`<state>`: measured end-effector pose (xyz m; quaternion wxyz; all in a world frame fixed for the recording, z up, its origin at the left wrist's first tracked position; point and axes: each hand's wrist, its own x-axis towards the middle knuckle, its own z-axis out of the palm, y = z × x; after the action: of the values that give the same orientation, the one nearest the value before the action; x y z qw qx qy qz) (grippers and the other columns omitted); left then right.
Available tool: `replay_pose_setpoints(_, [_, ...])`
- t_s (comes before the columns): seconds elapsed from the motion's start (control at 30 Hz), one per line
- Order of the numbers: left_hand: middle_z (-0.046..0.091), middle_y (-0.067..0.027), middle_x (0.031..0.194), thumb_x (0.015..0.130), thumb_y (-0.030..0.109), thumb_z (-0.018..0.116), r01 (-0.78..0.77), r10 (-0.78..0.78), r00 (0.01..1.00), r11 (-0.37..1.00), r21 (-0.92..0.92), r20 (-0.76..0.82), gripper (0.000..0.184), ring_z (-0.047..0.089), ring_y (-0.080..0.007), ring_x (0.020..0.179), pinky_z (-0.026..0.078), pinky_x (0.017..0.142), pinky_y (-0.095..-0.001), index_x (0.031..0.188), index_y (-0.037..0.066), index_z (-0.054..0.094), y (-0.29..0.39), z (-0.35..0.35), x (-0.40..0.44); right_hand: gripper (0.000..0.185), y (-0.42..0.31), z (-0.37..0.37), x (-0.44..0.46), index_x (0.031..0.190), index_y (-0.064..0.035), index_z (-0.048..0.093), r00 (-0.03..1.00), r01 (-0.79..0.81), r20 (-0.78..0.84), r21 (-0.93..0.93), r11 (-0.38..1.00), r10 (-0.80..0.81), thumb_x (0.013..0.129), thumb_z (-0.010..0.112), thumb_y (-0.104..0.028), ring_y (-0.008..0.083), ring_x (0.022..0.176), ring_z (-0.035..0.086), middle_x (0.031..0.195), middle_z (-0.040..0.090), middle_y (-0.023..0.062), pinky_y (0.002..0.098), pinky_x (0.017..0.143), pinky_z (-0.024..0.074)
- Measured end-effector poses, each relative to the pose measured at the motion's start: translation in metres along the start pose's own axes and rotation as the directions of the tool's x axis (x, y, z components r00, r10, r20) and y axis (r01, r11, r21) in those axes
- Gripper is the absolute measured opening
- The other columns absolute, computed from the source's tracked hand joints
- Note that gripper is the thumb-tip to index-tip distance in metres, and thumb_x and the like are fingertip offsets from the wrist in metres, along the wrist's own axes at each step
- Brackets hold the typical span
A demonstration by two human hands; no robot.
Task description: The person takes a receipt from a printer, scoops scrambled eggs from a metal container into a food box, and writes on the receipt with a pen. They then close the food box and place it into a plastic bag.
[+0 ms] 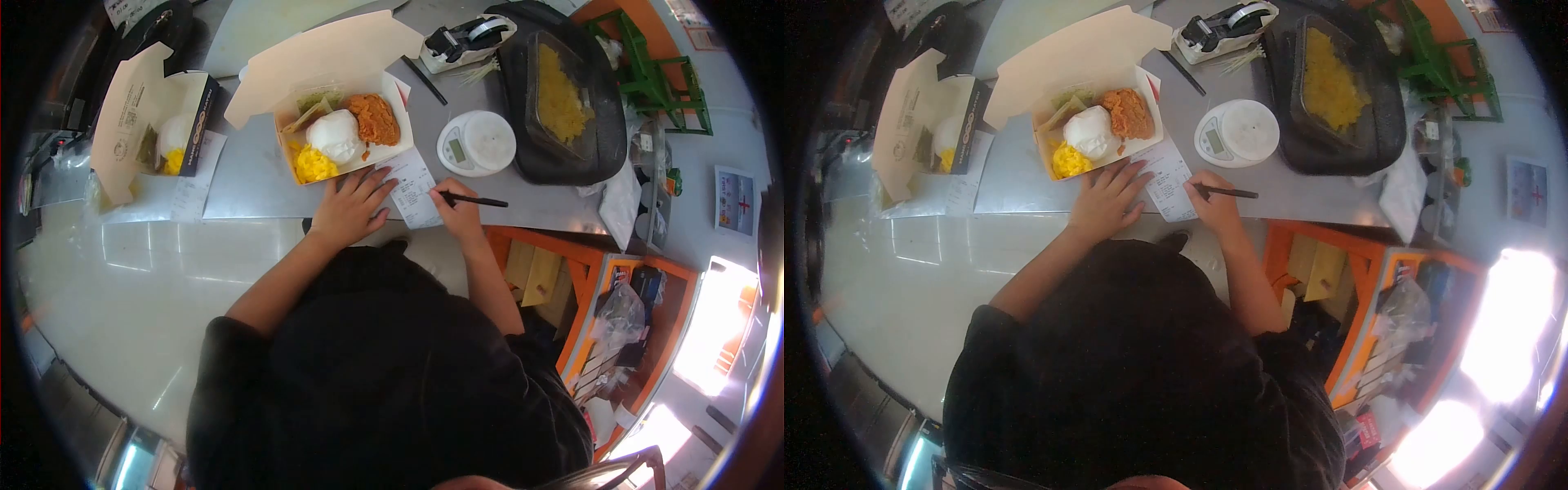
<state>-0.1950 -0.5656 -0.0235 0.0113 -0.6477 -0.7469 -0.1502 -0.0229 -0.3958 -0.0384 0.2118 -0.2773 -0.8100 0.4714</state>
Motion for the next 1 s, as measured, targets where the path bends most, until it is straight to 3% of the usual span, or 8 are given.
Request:
replay_pose_setpoints(0.33, [0.046, -0.0003, 0.134, 0.083, 0.039, 0.057, 0.006, -0.006, 1.000, 1.000, -0.018, -0.007, 0.051, 0.043, -0.0193, 0.121, 0.037, 0.092, -0.0451, 0.129, 0.020, 0.049, 0.000, 0.001, -0.001, 0.009, 0.000, -0.003, 0.000, 0.079, -0.0008, 0.058, 0.996, 0.007, 0.088, -0.026, 1.000, -0.005, 0.080, 0.063, -0.008, 0.0194, 0.060, 0.053, 0.069, 0.056, 0.0106, 0.0310, 0.056, 0.0411])
replay_pose_setpoints(0.47, [0.042, 0.0007, 0.137, 0.081, 0.038, 0.060, 0.017, -0.016, 1.000, 0.999, -0.044, 0.014, 0.055, 0.038, -0.0188, 0.125, 0.036, 0.091, -0.0475, 0.132, 0.021, 0.046, -0.001, 0.004, -0.002, 0.009, -0.005, -0.002, 0.000, 0.079, -0.0008, 0.058, 0.995, -0.017, 0.096, -0.044, 0.999, 0.021, 0.080, 0.063, -0.008, 0.0192, 0.061, 0.053, 0.070, 0.056, 0.0109, 0.0314, 0.057, 0.0414])
replay_pose_setpoints(0.67, [0.046, 0.0001, 0.135, 0.084, 0.041, 0.055, 0.004, -0.004, 1.000, 1.000, 0.001, 0.002, 0.051, 0.042, -0.0190, 0.121, 0.035, 0.093, -0.0453, 0.130, 0.020, 0.049, 0.000, 0.001, -0.001, 0.009, -0.005, -0.002, -0.001, 0.078, -0.0001, 0.058, 0.998, -0.007, 0.058, -0.033, 0.999, 0.009, 0.080, 0.063, -0.007, 0.0194, 0.060, 0.053, 0.070, 0.056, 0.0107, 0.0311, 0.056, 0.0410])
replay_pose_setpoints(0.73, [0.045, 0.0002, 0.135, 0.084, 0.041, 0.055, 0.005, -0.005, 1.000, 1.000, -0.001, 0.002, 0.051, 0.042, -0.0190, 0.121, 0.035, 0.093, -0.0455, 0.130, 0.020, 0.049, 0.000, 0.002, -0.001, 0.008, -0.004, -0.004, -0.001, 0.078, -0.0001, 0.057, 0.992, -0.006, 0.123, -0.052, 0.999, 0.012, 0.080, 0.062, -0.007, 0.0204, 0.060, 0.053, 0.070, 0.056, 0.0109, 0.0316, 0.056, 0.0413])
replay_pose_setpoints(1.0, [0.045, 0.0002, 0.135, 0.083, 0.040, 0.056, -0.003, 0.003, 1.000, 1.000, 0.006, -0.001, 0.051, 0.041, -0.0187, 0.122, 0.036, 0.093, -0.0460, 0.130, 0.021, 0.049, 0.000, 0.003, -0.001, 0.009, -0.003, 0.007, 0.005, 0.080, -0.0006, 0.057, 0.999, 0.043, 0.001, -0.128, 0.991, -0.044, 0.081, 0.062, -0.008, 0.0225, 0.060, 0.054, 0.071, 0.056, 0.0123, 0.0324, 0.057, 0.0423])
